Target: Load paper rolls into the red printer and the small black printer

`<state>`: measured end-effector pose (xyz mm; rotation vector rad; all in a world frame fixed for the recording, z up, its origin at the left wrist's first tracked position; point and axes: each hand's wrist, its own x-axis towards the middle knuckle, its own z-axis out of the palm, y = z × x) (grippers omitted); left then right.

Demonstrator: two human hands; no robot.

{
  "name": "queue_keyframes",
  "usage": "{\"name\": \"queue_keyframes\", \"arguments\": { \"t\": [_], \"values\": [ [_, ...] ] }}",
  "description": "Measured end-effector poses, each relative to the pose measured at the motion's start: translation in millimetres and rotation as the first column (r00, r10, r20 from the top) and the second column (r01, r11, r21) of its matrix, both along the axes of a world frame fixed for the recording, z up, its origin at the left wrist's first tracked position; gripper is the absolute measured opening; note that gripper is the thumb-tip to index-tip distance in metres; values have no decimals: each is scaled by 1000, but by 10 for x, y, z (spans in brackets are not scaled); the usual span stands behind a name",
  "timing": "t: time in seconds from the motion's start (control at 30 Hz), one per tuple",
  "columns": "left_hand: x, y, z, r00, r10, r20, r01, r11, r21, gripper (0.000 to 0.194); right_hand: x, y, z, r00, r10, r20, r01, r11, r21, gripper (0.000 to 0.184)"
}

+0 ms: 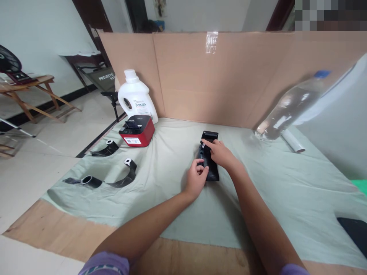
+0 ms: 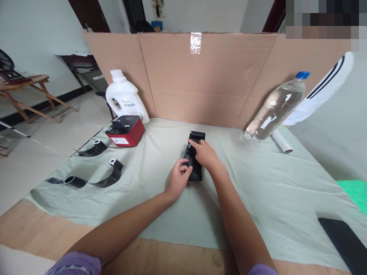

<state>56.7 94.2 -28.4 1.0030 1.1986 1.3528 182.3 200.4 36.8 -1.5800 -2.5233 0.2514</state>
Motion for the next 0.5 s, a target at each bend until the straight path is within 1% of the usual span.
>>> {"name": "queue_keyframes", "arguments": {
  "t": [0.17,0.3,0.4,0.5],
  "values": [
    [1,-4,20,1000,4,-1,-4,1000,2,33,-2,-11,-1,1000,8,13,-8,1000,-6,66],
    [-3,-11,34,1000,1,-15,-1,1000,-6,33,-36,-19,-35,1000,-17,10,17,1000,-6,64],
    [-6,-8,28,1000,-14,-7,14,1000,-14,33,-54,11,-80,996,-75,-38,75,997,-9,60],
    [-7,-2,22,1000,-19,-15,19,1000,0,32,-36,66,-122,984,-148,-98,149,989,-2,51]
  ]
}}
